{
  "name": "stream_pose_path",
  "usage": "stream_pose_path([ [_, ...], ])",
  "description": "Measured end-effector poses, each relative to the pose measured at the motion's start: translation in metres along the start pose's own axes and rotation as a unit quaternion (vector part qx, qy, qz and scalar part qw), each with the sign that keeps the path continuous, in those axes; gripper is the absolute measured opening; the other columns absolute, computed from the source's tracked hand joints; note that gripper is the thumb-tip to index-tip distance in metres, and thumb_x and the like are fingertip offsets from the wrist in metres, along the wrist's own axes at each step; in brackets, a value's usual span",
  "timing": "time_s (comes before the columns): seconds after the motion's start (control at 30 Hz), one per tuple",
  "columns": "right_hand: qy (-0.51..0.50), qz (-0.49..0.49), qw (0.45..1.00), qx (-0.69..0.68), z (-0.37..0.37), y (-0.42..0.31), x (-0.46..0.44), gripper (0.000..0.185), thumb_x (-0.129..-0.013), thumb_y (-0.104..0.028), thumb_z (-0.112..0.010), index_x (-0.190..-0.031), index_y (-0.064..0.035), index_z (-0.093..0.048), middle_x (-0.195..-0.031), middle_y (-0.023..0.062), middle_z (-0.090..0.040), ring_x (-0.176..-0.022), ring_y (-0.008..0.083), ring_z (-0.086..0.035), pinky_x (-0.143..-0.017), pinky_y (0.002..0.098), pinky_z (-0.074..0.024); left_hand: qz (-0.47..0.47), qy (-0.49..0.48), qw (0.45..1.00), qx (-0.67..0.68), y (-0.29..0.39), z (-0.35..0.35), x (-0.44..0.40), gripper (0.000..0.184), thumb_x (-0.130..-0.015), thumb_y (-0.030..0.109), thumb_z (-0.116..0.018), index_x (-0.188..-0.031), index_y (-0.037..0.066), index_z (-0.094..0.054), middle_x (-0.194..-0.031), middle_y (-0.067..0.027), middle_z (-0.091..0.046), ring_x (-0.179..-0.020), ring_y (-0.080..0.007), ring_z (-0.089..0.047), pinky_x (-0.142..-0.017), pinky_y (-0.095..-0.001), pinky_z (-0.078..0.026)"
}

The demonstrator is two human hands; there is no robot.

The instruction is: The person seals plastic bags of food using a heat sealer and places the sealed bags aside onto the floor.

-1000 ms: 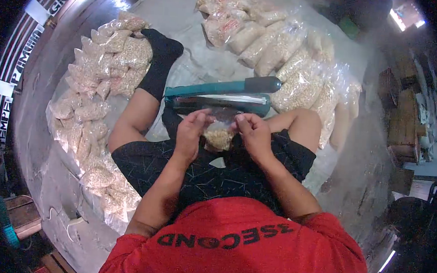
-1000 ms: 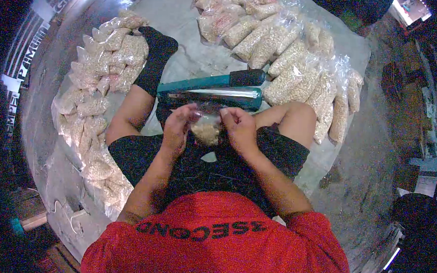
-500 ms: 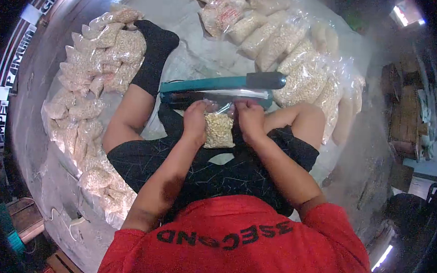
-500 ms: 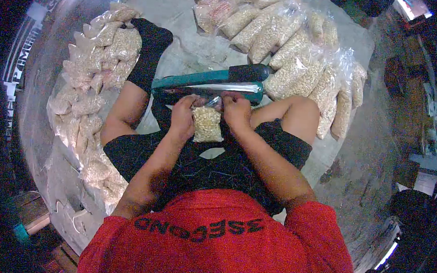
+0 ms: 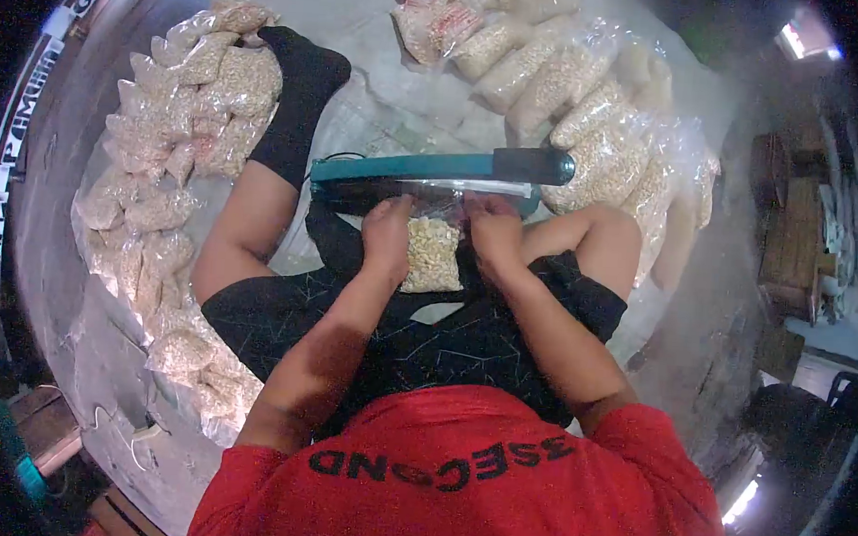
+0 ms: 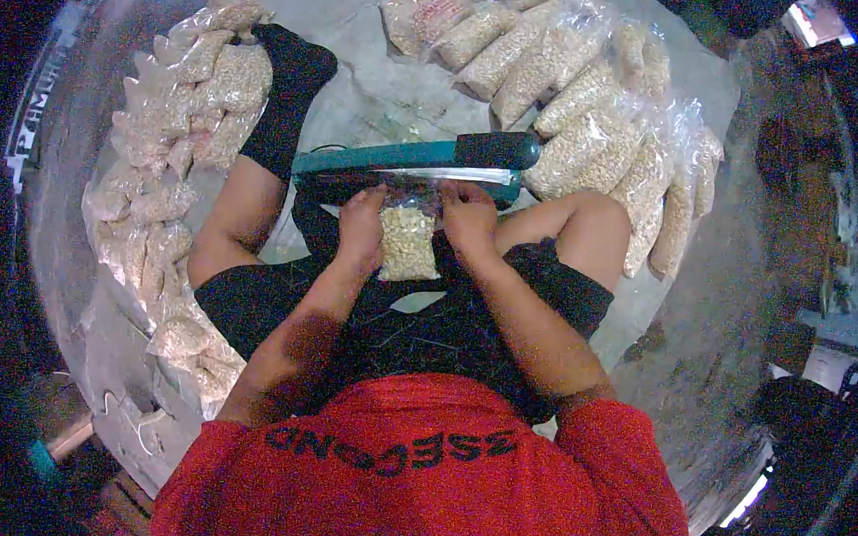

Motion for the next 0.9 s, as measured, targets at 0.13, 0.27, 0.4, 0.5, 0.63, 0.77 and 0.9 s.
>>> stream_pose_path([
  [0.13,0.058,0.146,0.979,0.133,0.037,-0.072,0.047,0.028,-0.098,-0.027,-0.068,-0.094,0.001,-0.071,-0.083,0.0106,-0.069,-0.071,0.0183,-0.063,-0.068,0.0324,-0.0511,-0.045,0.037,0.998,-0.038,-0.004,0.006,-0.005,0.021,-0.097,0.016,-0.063,-0.103,-0.002,-0.07,-0.098,-0.0083,-0.071,-0.087,-0.0181,-0.064,-0.082,-0.0346,-0.05],
  [0.27,0.111,0.38,0.912,0.101,0.089,-0.177,0.069,0.013,-0.091,-0.017,-0.074,-0.093,-0.0042,-0.07,-0.088,0.0138,-0.07,-0.084,0.0323,-0.068,-0.076,0.0393,-0.0522,-0.038,0.026,0.997,-0.055,-0.011,0.01,-0.007,0.023,-0.097,0.019,-0.063,-0.101,-0.003,-0.071,-0.096,-0.0079,-0.071,-0.088,-0.0171,-0.062,-0.082,-0.0332,-0.048],
  [0.4,0.197,0.436,0.874,0.085,0.104,-0.198,0.033,0.015,-0.091,-0.019,-0.073,-0.091,-0.0049,-0.07,-0.088,0.0139,-0.069,-0.083,0.0328,-0.066,-0.076,0.0406,-0.0509,-0.029,0.002,0.998,-0.048,-0.001,0.001,-0.001,0.025,-0.097,0.02,-0.063,-0.099,-0.003,-0.071,-0.094,-0.0077,-0.071,-0.086,-0.0167,-0.061,-0.08,-0.0334,-0.048],
  [0.5,0.115,0.392,0.879,0.244,0.085,-0.155,0.002,0.021,-0.093,-0.025,-0.07,-0.092,-0.004,-0.071,-0.091,0.0162,-0.069,-0.089,0.0378,-0.063,-0.081,0.0471,-0.0491,-0.029,0.035,0.997,-0.058,0.003,0.0,0.002,0.025,-0.096,0.02,-0.063,-0.099,-0.003,-0.071,-0.092,-0.0074,-0.071,-0.084,-0.0161,-0.061,-0.08,-0.0333,-0.048],
  [0.63,0.07,0.319,0.902,0.281,0.073,-0.118,-0.013,0.022,-0.095,-0.024,-0.067,-0.092,-0.0034,-0.072,-0.092,0.0177,-0.068,-0.092,0.0387,-0.063,-0.083,0.0474,-0.0482,-0.056,0.071,0.989,-0.121,0.002,0.004,0.003,0.023,-0.096,0.019,-0.063,-0.1,-0.002,-0.072,-0.09,-0.007,-0.071,-0.082,-0.0151,-0.061,-0.079,-0.0321,-0.048],
  [0.77,0.037,0.312,0.887,0.34,0.062,-0.086,-0.029,0.027,-0.098,-0.027,-0.06,-0.1,-0.0012,-0.07,-0.103,0.0214,-0.067,-0.097,0.0408,-0.062,-0.087,0.0491,-0.0473,-0.041,0.049,0.996,-0.056,0.007,-0.005,0.007,0.022,-0.095,0.017,-0.063,-0.098,-0.003,-0.073,-0.089,-0.0066,-0.071,-0.082,-0.0138,-0.061,-0.078,-0.031,-0.048],
  [0.9,-0.02,0.331,0.861,0.386,0.061,-0.072,-0.037,0.044,-0.1,-0.035,-0.057,-0.128,-0.0002,-0.061,-0.13,0.0284,-0.057,-0.117,0.0469,-0.056,-0.102,0.0529,-0.0444,-0.067,0.085,0.985,-0.138,0.02,-0.006,0.015,0.022,-0.095,0.015,-0.062,-0.098,-0.003,-0.073,-0.089,-0.0071,-0.072,-0.081,-0.0136,-0.061,-0.077,-0.0306,-0.049],
])
Point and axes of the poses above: each hand's wrist, its own x-axis away from the middle knuckle, its own z-axis out of the back of the hand, y = z × x, the point moved 4 cm from there along -x, towards the middle knuckle
